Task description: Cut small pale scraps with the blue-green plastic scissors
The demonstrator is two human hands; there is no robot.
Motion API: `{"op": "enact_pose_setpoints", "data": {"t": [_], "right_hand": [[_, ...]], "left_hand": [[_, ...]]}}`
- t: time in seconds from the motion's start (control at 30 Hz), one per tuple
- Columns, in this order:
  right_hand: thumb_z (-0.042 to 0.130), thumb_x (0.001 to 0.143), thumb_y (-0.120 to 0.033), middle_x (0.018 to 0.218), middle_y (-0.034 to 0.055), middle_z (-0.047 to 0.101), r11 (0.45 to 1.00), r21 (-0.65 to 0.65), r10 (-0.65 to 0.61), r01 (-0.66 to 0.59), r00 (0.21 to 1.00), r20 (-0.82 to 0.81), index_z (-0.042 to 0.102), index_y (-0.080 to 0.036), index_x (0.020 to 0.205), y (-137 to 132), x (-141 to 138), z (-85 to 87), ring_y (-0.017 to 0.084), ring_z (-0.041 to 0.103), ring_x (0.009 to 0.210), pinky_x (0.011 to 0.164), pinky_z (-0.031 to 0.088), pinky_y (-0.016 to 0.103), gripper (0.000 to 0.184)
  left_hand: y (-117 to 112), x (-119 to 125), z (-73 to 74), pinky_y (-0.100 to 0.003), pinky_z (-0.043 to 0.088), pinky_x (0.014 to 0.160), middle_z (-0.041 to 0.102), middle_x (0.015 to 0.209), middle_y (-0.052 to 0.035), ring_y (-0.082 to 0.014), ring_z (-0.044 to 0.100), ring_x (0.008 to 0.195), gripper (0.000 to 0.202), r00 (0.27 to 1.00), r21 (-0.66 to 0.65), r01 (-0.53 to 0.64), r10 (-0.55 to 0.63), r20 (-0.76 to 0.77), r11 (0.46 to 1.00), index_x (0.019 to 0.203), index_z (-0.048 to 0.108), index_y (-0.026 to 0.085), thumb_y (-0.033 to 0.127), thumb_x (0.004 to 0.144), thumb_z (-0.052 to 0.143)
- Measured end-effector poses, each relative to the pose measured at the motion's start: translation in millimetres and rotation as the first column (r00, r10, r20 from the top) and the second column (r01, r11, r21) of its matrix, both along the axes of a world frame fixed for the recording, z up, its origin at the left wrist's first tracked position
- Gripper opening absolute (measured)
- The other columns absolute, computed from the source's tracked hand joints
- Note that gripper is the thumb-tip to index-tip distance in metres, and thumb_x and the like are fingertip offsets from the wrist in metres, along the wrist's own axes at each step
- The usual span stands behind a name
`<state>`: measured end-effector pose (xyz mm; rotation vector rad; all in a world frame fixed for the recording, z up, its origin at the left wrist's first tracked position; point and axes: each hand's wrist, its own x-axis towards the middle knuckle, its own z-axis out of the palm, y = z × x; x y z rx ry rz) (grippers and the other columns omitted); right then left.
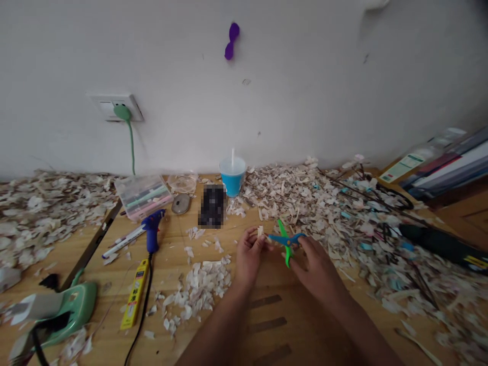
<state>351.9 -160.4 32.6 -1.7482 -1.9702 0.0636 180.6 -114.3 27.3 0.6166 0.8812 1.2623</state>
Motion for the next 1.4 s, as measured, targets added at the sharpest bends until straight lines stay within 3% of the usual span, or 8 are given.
{"op": "enact_pose_setpoints", "data": {"t": [0.3,0.6,0.87,1.0,1.07,1.13,1.23,1.4], "right_hand": [[0.057,0.079,-0.025,0.110,0.0117,0.059,0.987,-0.103,0.116,-0.120,0.992,-0.043,0.051,-0.019,0.113,-6,-3,-1.1,0.028,0.054,0.106,0.092,0.047,0.045,0.035],[0.055,0.078,-0.026,0.099,0.0075,0.065,0.971,-0.214,0.092,-0.105,0.993,-0.073,0.058,-0.021,0.099,0,-2,16.0,0.024,0.061,0.093,0.081,0.049,0.036,0.022],[0.055,0.081,-0.028,0.071,0.0001,0.067,0.954,-0.298,-0.019,-0.028,0.988,-0.154,0.067,-0.025,0.084,4,8,26.8,0.017,0.060,0.062,0.056,0.040,0.027,0.013],[0.063,0.081,-0.036,0.075,0.0012,0.065,0.980,-0.072,-0.192,0.185,0.790,-0.583,0.068,-0.021,0.091,-2,6,34.3,0.017,0.058,0.065,0.058,0.043,0.026,0.018],[0.061,0.084,-0.038,0.088,0.0036,0.063,0.862,0.163,-0.167,0.480,0.573,-0.803,0.064,-0.020,0.098,-5,4,42.2,0.016,0.057,0.070,0.060,0.044,0.027,0.023],[0.055,0.088,-0.040,0.095,0.0045,0.058,0.790,0.246,-0.089,0.562,0.503,-0.860,0.059,-0.021,0.105,-8,3,46.0,0.015,0.054,0.072,0.060,0.043,0.027,0.026],[0.059,0.085,-0.043,0.091,0.0052,0.057,0.979,0.009,-0.153,0.205,0.758,-0.634,0.057,-0.022,0.102,-7,1,33.9,0.019,0.055,0.078,0.066,0.047,0.032,0.027],[0.060,0.083,-0.039,0.107,0.0125,0.056,1.000,0.003,0.022,-0.022,0.968,-0.249,0.049,-0.020,0.112,-1,-8,-5.4,0.028,0.053,0.102,0.089,0.047,0.046,0.037]], "left_hand": [[-9,-2,4.5,-0.021,0.044,0.068,0.063,0.089,-0.0019,-0.0125,0.055,0.077,0.049,0.996,-0.045,0.058,-0.061,-0.064,0.997,0.120,0.061,0.024,0.056,0.084,0.059],[-20,-5,1.7,-0.027,0.042,0.072,0.060,0.076,-0.0041,-0.0171,0.051,0.074,0.047,0.917,0.241,0.260,-0.161,-0.366,0.935,0.082,0.064,0.019,0.059,0.091,0.041],[-15,-7,15.6,-0.025,0.035,0.060,0.052,0.062,0.0000,-0.0137,0.044,0.060,0.036,0.875,0.232,0.351,-0.230,-0.426,0.907,0.078,0.068,0.019,0.049,0.090,0.053],[-13,-1,10.3,-0.026,0.042,0.065,0.063,0.070,-0.0024,-0.0143,0.053,0.065,0.040,0.946,0.139,0.272,-0.238,-0.222,0.952,0.100,0.071,0.018,0.052,0.089,0.053],[-10,2,6.2,-0.028,0.046,0.079,0.070,0.087,-0.0063,-0.0167,0.061,0.080,0.039,0.979,0.086,0.191,-0.183,-0.093,0.978,0.100,0.072,0.017,0.051,0.086,0.060],[-8,4,3.3,-0.032,0.044,0.094,0.071,0.101,-0.0091,-0.0198,0.063,0.096,0.036,0.991,0.041,0.116,-0.118,0.059,0.992,0.098,0.073,0.016,0.047,0.083,0.065],[-6,5,2.8,-0.036,0.041,0.101,0.071,0.099,-0.0087,-0.0196,0.064,0.098,0.030,0.963,-0.014,0.066,-0.060,0.261,0.998,0.096,0.073,0.016,0.041,0.079,0.071],[-5,4,7.0,-0.030,0.046,0.093,0.070,0.092,-0.0060,-0.0157,0.065,0.090,0.031,0.960,-0.101,0.081,-0.051,0.275,0.992,0.095,0.072,0.016,0.036,0.072,0.078]]}}
